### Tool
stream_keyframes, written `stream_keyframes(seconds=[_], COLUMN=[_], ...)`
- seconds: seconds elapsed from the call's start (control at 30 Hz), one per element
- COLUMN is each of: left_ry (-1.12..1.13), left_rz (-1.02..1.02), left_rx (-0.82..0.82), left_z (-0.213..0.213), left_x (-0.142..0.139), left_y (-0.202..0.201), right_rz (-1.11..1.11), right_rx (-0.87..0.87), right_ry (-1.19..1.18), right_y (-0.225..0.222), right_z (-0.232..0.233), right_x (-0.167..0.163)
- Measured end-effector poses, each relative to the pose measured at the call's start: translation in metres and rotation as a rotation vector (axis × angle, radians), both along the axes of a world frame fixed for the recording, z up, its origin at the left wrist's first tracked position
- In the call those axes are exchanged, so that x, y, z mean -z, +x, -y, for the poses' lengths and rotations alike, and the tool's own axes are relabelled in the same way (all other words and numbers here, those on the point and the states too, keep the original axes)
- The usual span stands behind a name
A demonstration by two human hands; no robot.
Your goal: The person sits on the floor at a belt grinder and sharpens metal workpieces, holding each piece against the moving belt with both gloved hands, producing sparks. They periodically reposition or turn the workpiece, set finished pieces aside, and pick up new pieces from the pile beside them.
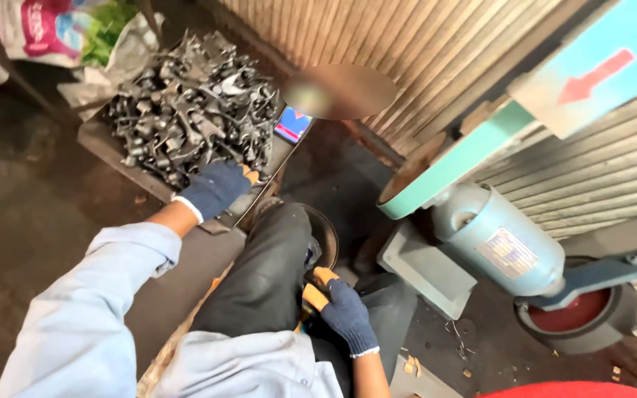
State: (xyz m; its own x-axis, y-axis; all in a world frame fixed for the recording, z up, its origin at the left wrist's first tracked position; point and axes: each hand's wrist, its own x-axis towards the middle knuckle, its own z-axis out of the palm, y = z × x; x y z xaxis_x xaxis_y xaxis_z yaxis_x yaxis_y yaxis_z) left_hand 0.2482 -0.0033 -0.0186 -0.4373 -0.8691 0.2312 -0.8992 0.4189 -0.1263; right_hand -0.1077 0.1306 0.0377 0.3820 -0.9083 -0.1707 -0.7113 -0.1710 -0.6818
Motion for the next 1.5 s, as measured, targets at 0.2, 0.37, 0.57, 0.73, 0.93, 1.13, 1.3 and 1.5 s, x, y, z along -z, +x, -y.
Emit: stream_keyframes(seconds=[0.2, 0.37, 0.57, 0.73, 0.93, 1.13, 1.3, 1.5], left_ry=[0.021, 0.433, 0.169, -0.076, -0.083, 0.455, 1.001, 1.069], left_rz=[-0.265, -0.823, -0.441, -0.150, -0.302, -0.877, -1.264, -1.004], left_rx=[-0.095, 0.014, -0.104, -0.312, -0.210, 0.095, 0.072, -0.051], left_z=[-0.015, -0.057, 0.018, 0.165, 0.176, -0.017, -0.059, -0.030], left_x=[-0.034, -0.091, -0.060, 0.012, -0.011, -0.066, -0.031, -0.010], left_y=[-0.022, -0.116, -0.105, -0.078, -0.101, -0.187, -0.231, -0.235], right_rz=[0.174, 1.150, 1.393, 1.028, 0.879, 1.627, 1.674, 1.275], right_rx=[0.016, 0.533, 0.556, 0.587, 0.514, 0.795, 0.644, 0.442], right_ry=[0.206, 0.631, 0.640, 0.579, 0.394, 0.494, 0.723, 0.542], right_y=[-0.004, 0.017, -0.003, -0.014, -0.006, -0.009, -0.025, -0.068], right_z=[0.004, 0.032, 0.035, 0.024, 0.031, 0.063, 0.056, 0.055], right_x=[0.016, 0.039, 0.044, 0.045, 0.036, 0.031, 0.027, 0.036])
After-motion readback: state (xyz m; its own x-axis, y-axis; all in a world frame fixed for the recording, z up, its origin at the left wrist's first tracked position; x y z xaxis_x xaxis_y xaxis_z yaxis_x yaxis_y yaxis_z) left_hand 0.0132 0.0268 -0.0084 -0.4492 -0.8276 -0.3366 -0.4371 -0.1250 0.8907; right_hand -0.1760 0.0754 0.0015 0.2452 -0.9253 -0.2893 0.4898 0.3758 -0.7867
